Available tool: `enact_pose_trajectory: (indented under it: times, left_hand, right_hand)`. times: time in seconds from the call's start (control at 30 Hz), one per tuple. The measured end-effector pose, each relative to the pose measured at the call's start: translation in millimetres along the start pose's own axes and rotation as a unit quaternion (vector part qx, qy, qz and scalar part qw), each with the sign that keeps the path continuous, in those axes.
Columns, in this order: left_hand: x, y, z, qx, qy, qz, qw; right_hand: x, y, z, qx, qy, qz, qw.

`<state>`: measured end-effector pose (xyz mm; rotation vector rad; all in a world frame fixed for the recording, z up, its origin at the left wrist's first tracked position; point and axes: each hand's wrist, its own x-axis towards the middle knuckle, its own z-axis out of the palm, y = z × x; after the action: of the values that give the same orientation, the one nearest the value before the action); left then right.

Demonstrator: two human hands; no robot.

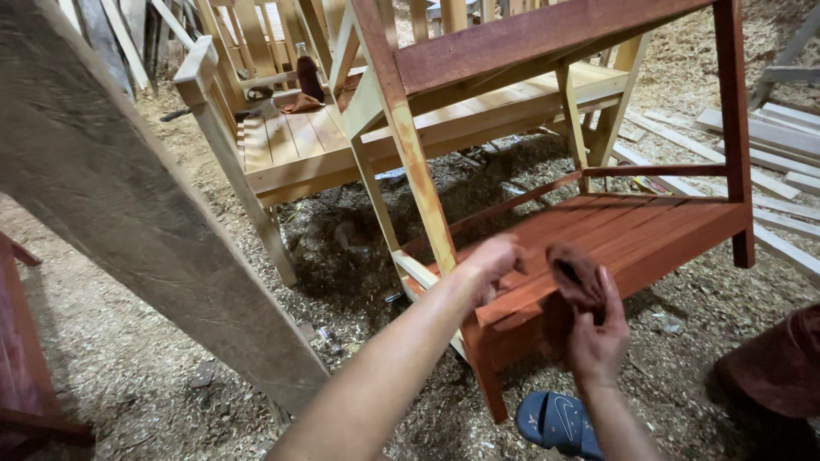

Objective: The person wipes red wood stain onto unfinished wooden furniture frames using a cloth, working over the slatted shelves, rails and legs of several pieces, and rotates one piece to reach its untreated back panel.

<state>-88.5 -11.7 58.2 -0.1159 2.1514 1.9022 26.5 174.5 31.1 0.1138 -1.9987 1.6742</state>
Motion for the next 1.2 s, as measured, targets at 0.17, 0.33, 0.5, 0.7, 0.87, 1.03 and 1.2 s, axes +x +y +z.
enact_pose_trajectory:
  times: [0.17, 0.33, 0.5, 0.7, 0.87, 1.03, 1.2]
  left_hand:
    - [-44.6, 25.8, -3.5, -0.091, 0.075, -0.021, 0.993]
    - [-49.9, 29.1, 2.8, -0.064, 0.058, -0.020, 0.996]
    - [-43.6, 15.8, 1.3, -0.048, 0.046, 0.010, 0.998]
    - [-39.3, -3.0, 2.1, -0.011, 0.079, 0.013, 0.997]
    - [-22.7, -37.5, -4.5, 0.229, 0.188, 0.385, 0.874]
    - [4.6, -59.3, 20.9, 0.251, 0.161, 0.339, 0.893]
    - [4.7, -49.2, 37.7, 0.249, 0.134, 0.257, 0.924]
  right_hand:
    - [-82.9, 11.9, 34.4, -0.052, -0.043, -0.063, 0.996]
    - [-132.2, 40.8, 68.5, -0.192, -0.121, 0.016, 0.974]
    - [-95.6, 70.5, 73.7, 0.238, 0.020, 0.262, 0.935]
    - [-46.6, 112.8, 45.5, -0.197, 0.052, -0.026, 0.979]
    - [10.8, 154.1, 22.7, -0.234, 0.071, 0.069, 0.967]
    - [52.0, 176.6, -2.3, -0.262, 0.067, 0.077, 0.960]
    - [114.7, 173.5, -11.5, 0.259, 0.301, 0.258, 0.881]
